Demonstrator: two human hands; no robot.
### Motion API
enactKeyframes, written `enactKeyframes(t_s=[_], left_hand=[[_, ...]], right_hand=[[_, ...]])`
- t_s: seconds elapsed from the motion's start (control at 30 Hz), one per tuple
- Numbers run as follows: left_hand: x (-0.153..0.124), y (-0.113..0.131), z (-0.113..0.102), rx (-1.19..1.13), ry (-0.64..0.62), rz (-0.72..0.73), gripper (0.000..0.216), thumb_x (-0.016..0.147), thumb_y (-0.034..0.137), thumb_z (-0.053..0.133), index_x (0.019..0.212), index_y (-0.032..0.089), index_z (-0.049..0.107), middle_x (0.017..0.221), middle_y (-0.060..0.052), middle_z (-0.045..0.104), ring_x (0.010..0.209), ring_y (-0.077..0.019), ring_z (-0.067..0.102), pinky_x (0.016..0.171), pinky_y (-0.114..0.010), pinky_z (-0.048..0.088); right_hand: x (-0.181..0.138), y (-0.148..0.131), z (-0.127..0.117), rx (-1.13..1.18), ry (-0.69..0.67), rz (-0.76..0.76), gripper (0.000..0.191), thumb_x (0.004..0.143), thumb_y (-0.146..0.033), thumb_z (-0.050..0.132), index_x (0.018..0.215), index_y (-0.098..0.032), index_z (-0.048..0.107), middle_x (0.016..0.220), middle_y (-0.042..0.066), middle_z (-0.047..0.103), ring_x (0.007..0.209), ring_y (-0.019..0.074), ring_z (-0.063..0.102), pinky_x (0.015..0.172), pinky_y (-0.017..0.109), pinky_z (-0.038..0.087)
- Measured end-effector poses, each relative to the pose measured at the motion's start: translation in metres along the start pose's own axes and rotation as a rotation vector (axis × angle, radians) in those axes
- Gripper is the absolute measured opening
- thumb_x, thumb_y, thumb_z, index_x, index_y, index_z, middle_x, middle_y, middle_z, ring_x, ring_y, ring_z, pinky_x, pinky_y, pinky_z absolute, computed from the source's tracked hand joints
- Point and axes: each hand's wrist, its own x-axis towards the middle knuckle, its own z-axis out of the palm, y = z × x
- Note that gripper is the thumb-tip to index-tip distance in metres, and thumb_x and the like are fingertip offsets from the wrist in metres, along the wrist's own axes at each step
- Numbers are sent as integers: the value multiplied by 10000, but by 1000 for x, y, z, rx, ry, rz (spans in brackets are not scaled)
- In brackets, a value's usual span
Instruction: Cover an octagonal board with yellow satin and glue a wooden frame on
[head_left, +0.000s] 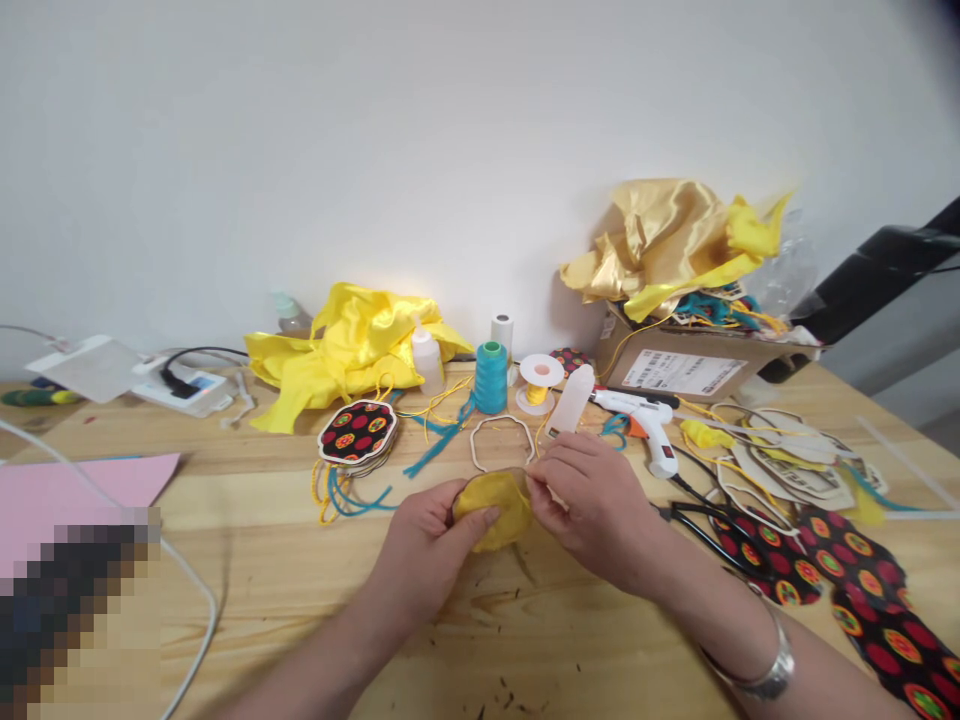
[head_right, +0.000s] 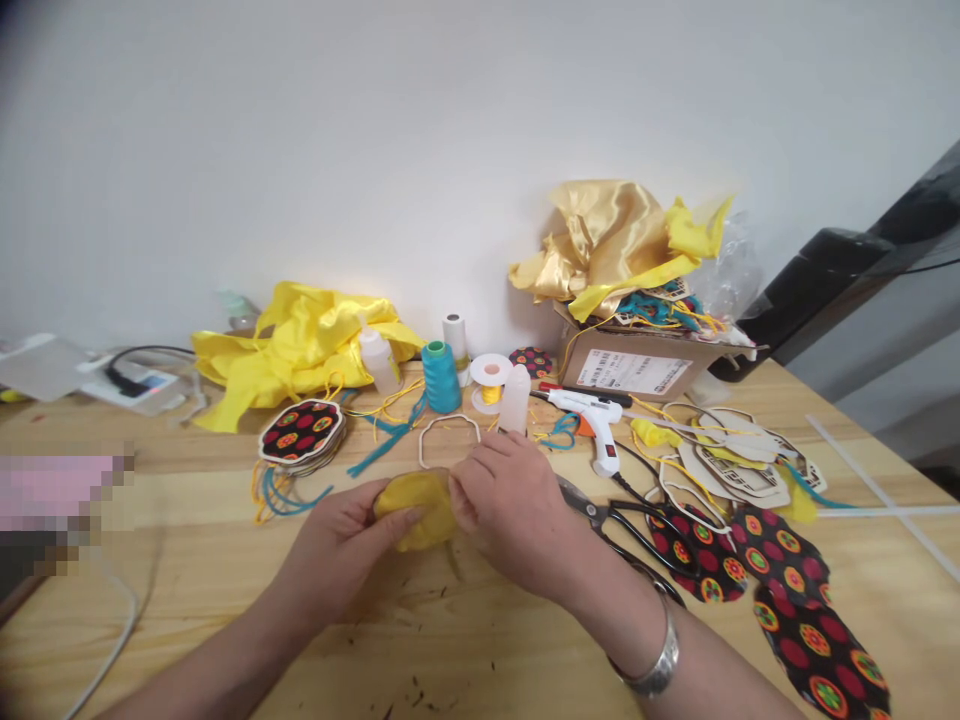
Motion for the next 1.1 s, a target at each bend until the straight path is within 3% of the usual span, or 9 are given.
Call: enactKeyframes(t_s=[0.23,0.5,0.83,1.1], left_hand=[[1,-2,0,-186,-46,-64,205,740,322,639,857,160,684,747,-2,696,704,-168,600,658,-242,476],[2,-3,-1,-232,-16,-61,229,735,311,664,905,160,692,778,-4,719,699,-153,603,649,-225,478],[3,-5,-1,-129,-14,-33,237,741,329,643,907,169,701,760,4,699,711,-168,593,653,-237,473],[3,-6,0,-132,-25,-31,212,738,339,648,849,164,688,756,-2,694,713,-174,589,667,-244,470]], right_hand=[[2,8,-7,141,125,170,233,856,-146,497,655,-145,613,566,31,556,561,140,477,547,274,367],[0,12,-8,297,14,110,160,887,-151,522,838,-161,674,743,53,671,711,162,564,651,291,431],[0,5,-6,21,-67,-12,165,873,-134,514,802,-140,663,726,57,658,706,183,545,641,297,373],[-2,3,-1,-212,-136,-95,147,758,-32,525,792,-126,633,700,60,609,679,212,485,658,335,339]])
